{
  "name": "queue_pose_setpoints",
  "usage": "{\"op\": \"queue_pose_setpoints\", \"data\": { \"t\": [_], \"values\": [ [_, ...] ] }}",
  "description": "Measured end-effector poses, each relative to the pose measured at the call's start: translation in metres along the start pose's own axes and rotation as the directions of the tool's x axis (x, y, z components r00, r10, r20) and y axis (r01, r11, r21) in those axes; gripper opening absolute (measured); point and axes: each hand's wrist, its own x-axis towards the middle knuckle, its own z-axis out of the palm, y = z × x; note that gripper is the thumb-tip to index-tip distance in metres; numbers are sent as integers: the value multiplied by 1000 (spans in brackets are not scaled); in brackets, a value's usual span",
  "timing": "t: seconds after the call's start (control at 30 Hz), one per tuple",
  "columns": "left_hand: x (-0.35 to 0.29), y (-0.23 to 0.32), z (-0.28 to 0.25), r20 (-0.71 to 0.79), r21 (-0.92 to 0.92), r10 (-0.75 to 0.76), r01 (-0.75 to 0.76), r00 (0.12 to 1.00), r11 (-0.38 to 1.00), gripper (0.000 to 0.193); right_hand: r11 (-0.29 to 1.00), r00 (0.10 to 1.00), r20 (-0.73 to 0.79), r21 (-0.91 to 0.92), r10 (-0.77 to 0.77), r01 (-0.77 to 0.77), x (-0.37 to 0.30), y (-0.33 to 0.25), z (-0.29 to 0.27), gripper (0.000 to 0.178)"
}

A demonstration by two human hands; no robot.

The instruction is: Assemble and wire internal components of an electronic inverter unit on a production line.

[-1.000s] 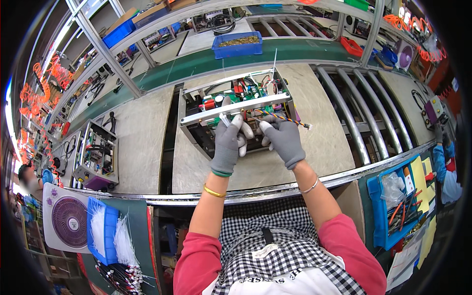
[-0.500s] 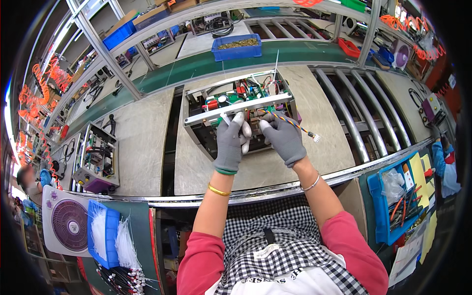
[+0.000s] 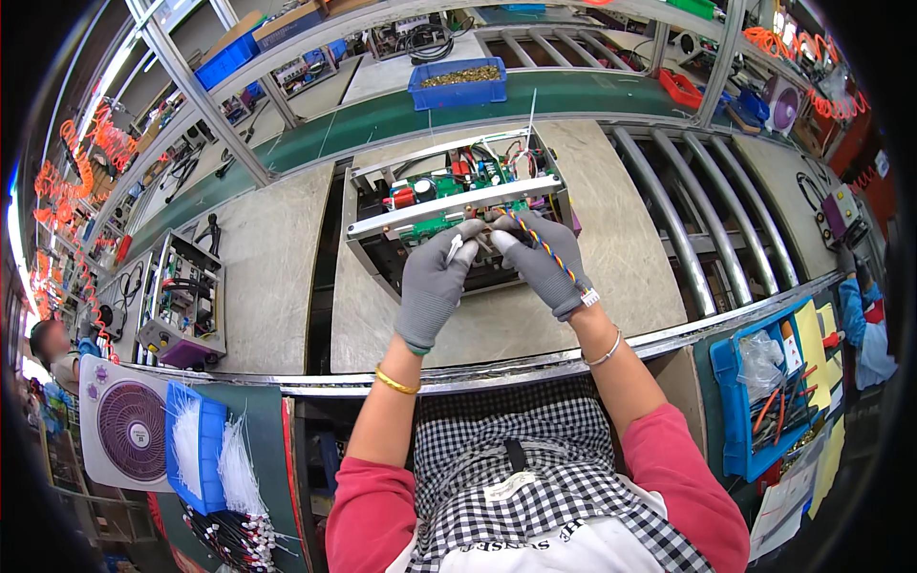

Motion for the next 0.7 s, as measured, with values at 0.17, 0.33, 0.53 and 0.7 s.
{"op": "queue_pose_setpoints", "data": {
  "t": [0.17,0.33,0.53,0.7],
  "values": [
    [10,14,-8,105,134,20,-34,994,990,16,1000,999,34,12,-18,18,0,2,-6,17],
    [15,23,-14,94,325,32,-61,995,944,16,1000,996,84,-25,-7,9,4,7,-10,21],
    [16,25,-17,115,366,83,-120,990,923,16,1000,996,88,19,-13,11,3,7,-9,20],
    [17,26,-14,125,355,104,-142,987,924,15,997,997,44,-50,-58,61,2,3,-4,20]
  ]
}}
